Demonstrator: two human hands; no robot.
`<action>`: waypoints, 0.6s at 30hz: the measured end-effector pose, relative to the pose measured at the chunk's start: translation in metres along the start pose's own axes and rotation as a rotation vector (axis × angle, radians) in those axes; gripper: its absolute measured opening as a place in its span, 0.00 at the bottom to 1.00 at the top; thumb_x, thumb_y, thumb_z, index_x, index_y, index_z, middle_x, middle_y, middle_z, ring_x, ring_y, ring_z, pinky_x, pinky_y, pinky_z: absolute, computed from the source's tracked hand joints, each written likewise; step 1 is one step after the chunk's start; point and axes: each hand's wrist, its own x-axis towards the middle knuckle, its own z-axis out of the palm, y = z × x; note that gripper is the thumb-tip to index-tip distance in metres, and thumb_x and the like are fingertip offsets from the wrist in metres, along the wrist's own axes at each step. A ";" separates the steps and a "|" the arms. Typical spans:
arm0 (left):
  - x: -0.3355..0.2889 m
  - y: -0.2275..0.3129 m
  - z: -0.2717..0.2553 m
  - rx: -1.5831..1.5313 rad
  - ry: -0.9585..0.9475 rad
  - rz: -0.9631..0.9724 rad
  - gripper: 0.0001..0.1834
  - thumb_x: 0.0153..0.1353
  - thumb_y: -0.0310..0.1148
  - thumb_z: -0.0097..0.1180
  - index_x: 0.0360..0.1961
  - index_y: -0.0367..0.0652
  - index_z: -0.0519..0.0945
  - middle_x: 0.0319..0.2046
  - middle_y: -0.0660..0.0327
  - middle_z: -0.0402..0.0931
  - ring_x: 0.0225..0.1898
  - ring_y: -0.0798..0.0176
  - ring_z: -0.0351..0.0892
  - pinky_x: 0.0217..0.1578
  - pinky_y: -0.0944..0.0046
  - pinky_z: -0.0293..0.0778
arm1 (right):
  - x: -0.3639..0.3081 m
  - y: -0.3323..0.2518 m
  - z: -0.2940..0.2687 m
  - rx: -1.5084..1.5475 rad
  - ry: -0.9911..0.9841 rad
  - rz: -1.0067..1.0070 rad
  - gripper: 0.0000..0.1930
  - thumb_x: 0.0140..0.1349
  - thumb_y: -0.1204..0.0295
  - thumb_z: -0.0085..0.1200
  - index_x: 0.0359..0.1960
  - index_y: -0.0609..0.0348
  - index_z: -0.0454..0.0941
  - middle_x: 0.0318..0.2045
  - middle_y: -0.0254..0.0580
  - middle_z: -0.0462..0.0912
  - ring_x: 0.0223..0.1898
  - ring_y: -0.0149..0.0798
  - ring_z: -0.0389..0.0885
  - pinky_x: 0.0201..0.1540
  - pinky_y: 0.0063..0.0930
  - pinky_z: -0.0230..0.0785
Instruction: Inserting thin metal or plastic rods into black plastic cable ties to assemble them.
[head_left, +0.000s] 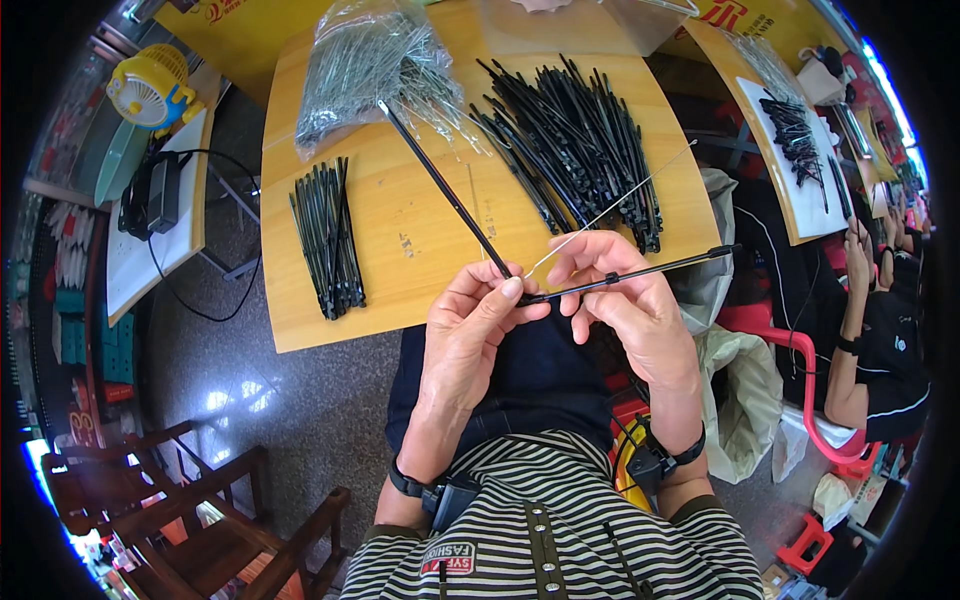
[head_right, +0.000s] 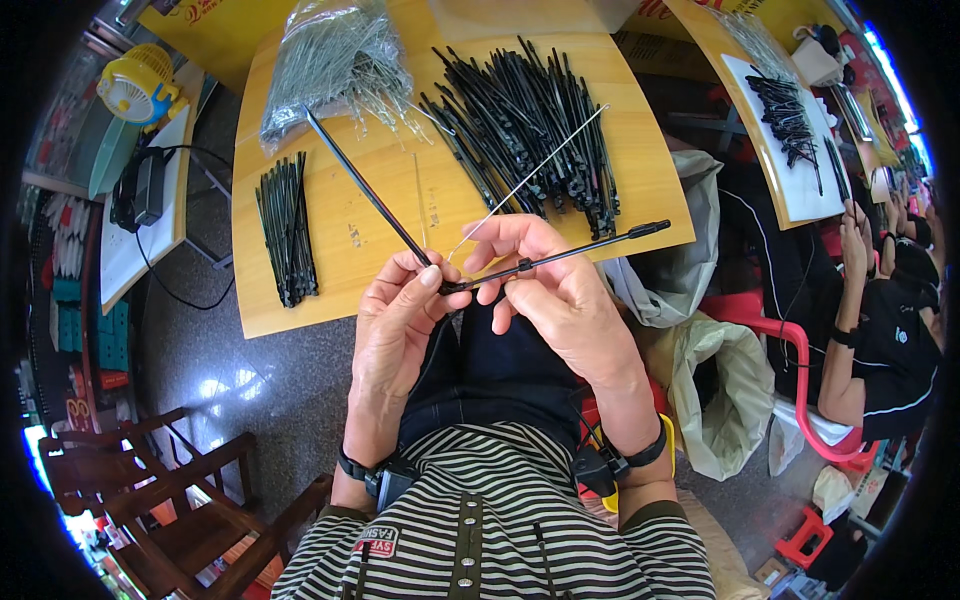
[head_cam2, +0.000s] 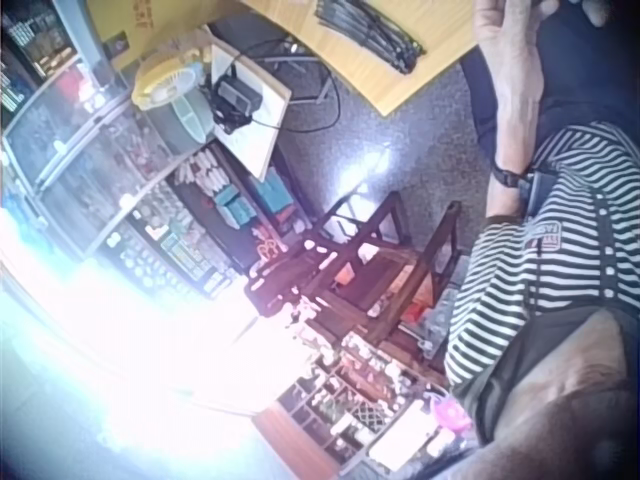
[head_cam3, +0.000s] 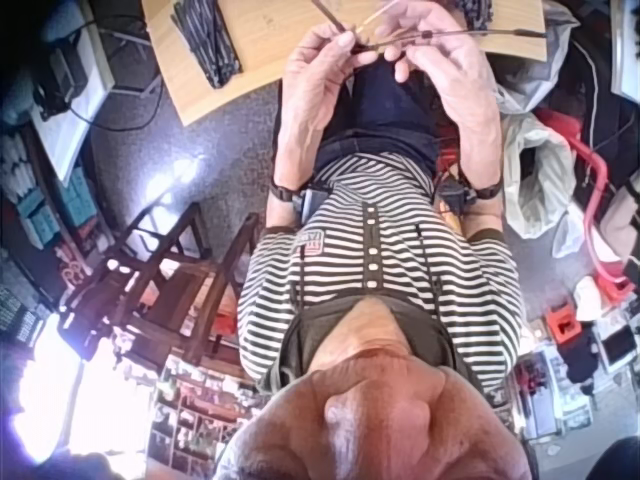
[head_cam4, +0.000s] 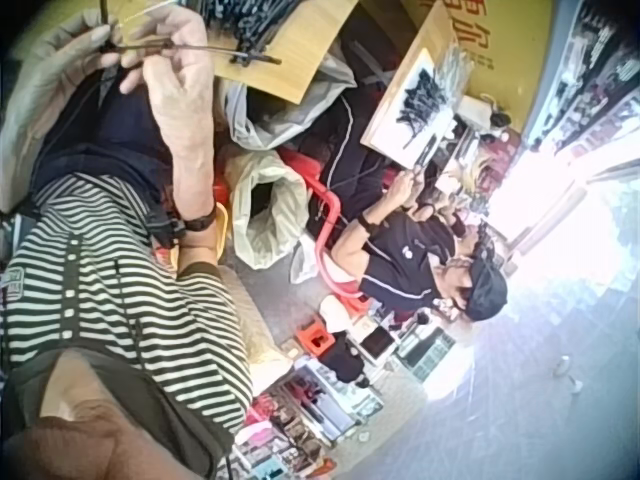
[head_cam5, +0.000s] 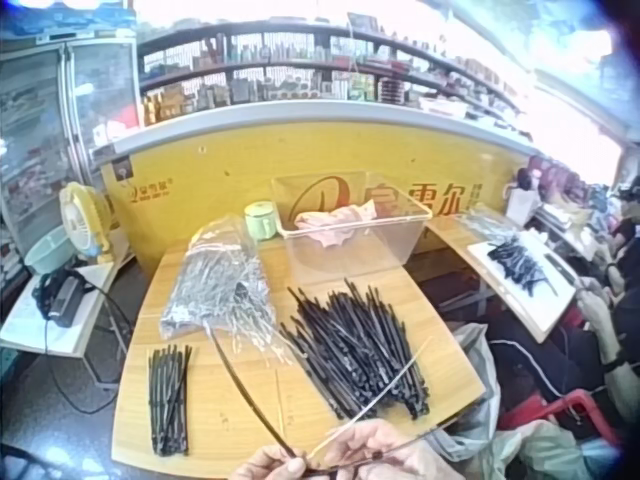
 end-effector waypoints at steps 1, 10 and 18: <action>0.000 -0.002 -0.001 -0.008 -0.010 -0.001 0.05 0.60 0.26 0.52 0.36 0.37 0.73 0.37 0.59 0.74 0.39 0.65 0.77 0.41 0.64 0.79 | 0.000 0.000 0.000 0.020 0.002 -0.022 0.16 0.59 0.80 0.43 0.50 0.63 0.67 0.40 0.40 0.72 0.31 0.26 0.72 0.30 0.15 0.69; -0.001 -0.002 0.000 0.050 -0.136 -0.084 0.05 0.61 0.26 0.51 0.37 0.37 0.73 0.37 0.59 0.74 0.40 0.62 0.78 0.41 0.63 0.79 | -0.001 -0.004 -0.003 0.033 0.166 -0.018 0.10 0.63 0.72 0.48 0.42 0.65 0.72 0.29 0.35 0.74 0.25 0.23 0.73 0.27 0.15 0.69; -0.002 -0.002 0.007 0.040 -0.151 -0.118 0.07 0.61 0.27 0.50 0.40 0.38 0.71 0.36 0.60 0.74 0.38 0.64 0.78 0.41 0.64 0.77 | 0.000 -0.002 -0.006 0.067 0.101 0.001 0.11 0.64 0.71 0.48 0.43 0.65 0.71 0.30 0.34 0.74 0.26 0.23 0.72 0.27 0.15 0.69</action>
